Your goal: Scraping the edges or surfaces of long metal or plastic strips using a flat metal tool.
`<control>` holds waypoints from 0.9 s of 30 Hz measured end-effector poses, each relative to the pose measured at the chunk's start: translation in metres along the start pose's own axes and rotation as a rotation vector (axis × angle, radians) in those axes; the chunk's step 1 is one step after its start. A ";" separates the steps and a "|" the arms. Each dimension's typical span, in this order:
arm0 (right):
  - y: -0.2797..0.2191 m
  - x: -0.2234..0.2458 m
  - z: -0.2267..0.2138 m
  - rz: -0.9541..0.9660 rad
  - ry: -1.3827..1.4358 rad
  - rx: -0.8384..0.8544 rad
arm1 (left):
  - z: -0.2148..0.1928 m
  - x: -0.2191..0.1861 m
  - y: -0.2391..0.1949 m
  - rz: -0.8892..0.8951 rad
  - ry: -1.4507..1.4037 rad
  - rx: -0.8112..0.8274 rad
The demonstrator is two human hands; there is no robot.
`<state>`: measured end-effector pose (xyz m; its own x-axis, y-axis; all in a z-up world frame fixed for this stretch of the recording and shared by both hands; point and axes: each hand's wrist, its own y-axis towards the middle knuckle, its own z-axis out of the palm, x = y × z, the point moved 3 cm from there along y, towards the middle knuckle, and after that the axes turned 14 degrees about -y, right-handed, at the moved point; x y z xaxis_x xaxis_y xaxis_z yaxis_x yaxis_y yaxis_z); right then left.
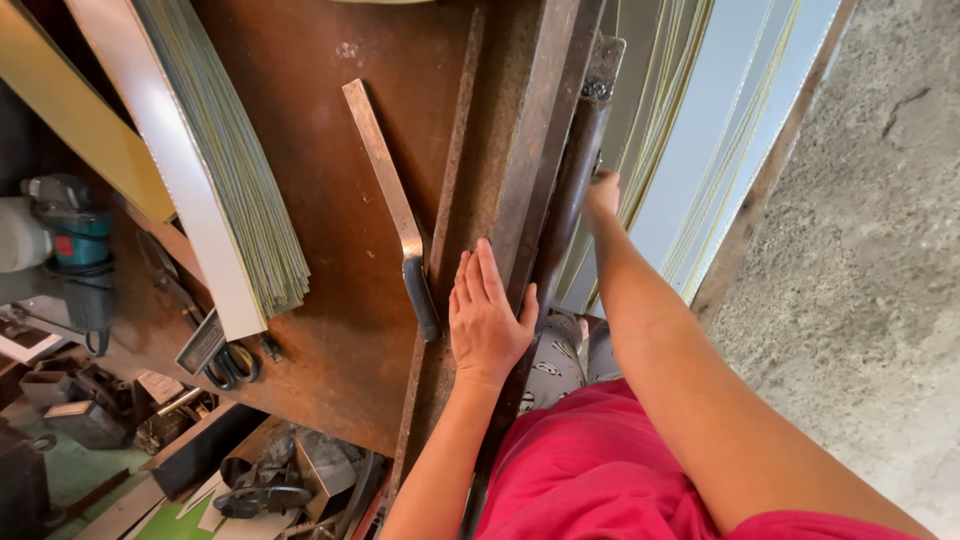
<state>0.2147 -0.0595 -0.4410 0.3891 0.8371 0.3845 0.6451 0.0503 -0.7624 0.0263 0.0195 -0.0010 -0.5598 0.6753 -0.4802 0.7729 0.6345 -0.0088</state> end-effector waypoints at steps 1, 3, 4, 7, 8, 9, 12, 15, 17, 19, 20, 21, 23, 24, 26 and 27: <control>0.003 0.000 0.005 -0.084 -0.099 -0.039 | 0.000 0.000 0.000 0.004 0.002 -0.009; 0.028 -0.016 0.027 -0.169 -0.145 -0.015 | 0.000 0.001 0.001 -0.003 0.010 -0.008; 0.042 -0.023 0.039 -0.246 -0.193 0.005 | 0.000 0.002 0.002 -0.009 0.011 0.000; -0.015 -0.001 -0.014 -0.162 -0.208 -0.245 | 0.000 0.000 0.000 0.024 0.007 -0.023; -0.011 -0.010 -0.024 -0.165 -0.208 -0.249 | -0.001 0.001 -0.001 0.026 0.005 -0.028; -0.006 -0.018 -0.040 -0.230 -0.084 -0.346 | 0.000 0.001 0.000 0.028 0.002 -0.030; -0.047 -0.026 -0.123 -0.318 0.097 -0.498 | -0.002 -0.001 -0.001 0.036 0.001 -0.048; -0.088 -0.043 -0.203 -0.390 0.265 -0.598 | -0.003 -0.001 -0.002 0.053 0.009 -0.073; -0.108 -0.062 -0.246 -0.448 0.374 -0.655 | -0.002 0.001 -0.003 0.072 0.002 -0.092; -0.125 -0.084 -0.279 -0.349 0.316 -0.600 | 0.001 0.004 -0.005 0.073 0.011 -0.107; -0.126 -0.108 -0.284 -0.370 0.318 -0.613 | 0.004 0.005 -0.006 0.080 0.001 -0.128; -0.124 -0.127 -0.293 -0.414 0.288 -0.669 | 0.008 0.005 -0.007 0.059 0.010 -0.123; -0.117 -0.163 -0.307 -0.514 0.253 -0.713 | 0.009 0.007 -0.006 0.014 0.016 -0.166; -0.110 -0.184 -0.316 -0.399 0.231 -0.808 | 0.007 0.009 -0.004 0.007 0.003 -0.157; -0.055 -0.240 -0.354 -0.358 0.188 -0.856 | 0.001 0.011 -0.009 -0.068 -0.004 -0.202; -0.019 -0.263 -0.383 -0.361 -0.210 -1.177 | 0.000 0.009 -0.012 -0.061 -0.069 -0.184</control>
<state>0.3515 -0.4896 -0.3281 0.0245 0.9532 0.3013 0.9313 -0.1313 0.3396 0.0115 0.0179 -0.0053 -0.5767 0.6103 -0.5431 0.6674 0.7354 0.1176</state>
